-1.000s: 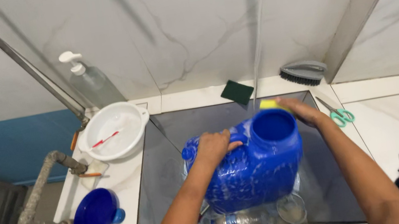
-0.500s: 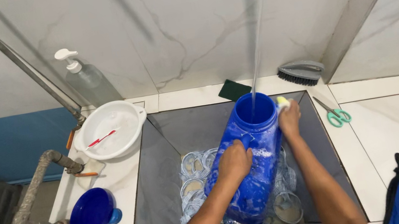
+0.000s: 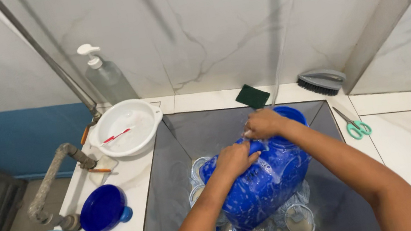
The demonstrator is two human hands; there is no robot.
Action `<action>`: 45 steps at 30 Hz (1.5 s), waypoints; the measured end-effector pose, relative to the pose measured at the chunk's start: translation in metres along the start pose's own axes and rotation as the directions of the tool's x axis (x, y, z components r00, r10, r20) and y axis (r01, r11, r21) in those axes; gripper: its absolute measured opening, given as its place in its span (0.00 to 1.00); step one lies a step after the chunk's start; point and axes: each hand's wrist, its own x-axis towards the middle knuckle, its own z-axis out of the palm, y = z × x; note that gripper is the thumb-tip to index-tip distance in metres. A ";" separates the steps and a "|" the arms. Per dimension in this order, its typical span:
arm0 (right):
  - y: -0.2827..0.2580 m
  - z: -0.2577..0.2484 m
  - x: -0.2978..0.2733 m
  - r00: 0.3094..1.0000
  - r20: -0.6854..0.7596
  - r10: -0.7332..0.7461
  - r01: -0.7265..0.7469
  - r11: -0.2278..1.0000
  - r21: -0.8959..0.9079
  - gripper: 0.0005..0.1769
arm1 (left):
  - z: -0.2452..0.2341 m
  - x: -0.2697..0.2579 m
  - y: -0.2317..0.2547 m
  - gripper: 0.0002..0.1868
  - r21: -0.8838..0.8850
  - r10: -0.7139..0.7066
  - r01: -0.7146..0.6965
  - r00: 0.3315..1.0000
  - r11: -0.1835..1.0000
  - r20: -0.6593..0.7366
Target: The person removes a plastic seal from a blue plastic container using scissors, then washes the container with a sponge under running water. They rinse the container and its cap, then place the container on the counter.
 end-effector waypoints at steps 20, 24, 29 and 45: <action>-0.096 0.175 -0.077 0.505 -0.605 0.616 -0.281 0.780 0.559 0.30 | 0.037 -0.008 -0.006 0.23 -0.265 -0.388 0.335 0.903 0.904 -0.183; -0.047 0.171 -0.065 0.393 -0.661 0.639 -0.192 0.760 0.621 0.27 | 0.044 -0.033 -0.034 0.24 -0.276 -0.403 0.356 0.905 0.893 -0.136; -0.089 0.213 -0.054 0.497 -0.172 0.851 -0.402 0.401 0.823 0.18 | 0.040 -0.068 -0.093 0.23 -0.370 -0.554 0.470 0.816 0.801 -0.164; -0.112 0.309 -0.053 0.640 0.016 0.768 -0.593 0.481 0.646 0.31 | 0.029 -0.103 -0.179 0.18 -0.670 -0.833 0.678 0.529 0.301 0.161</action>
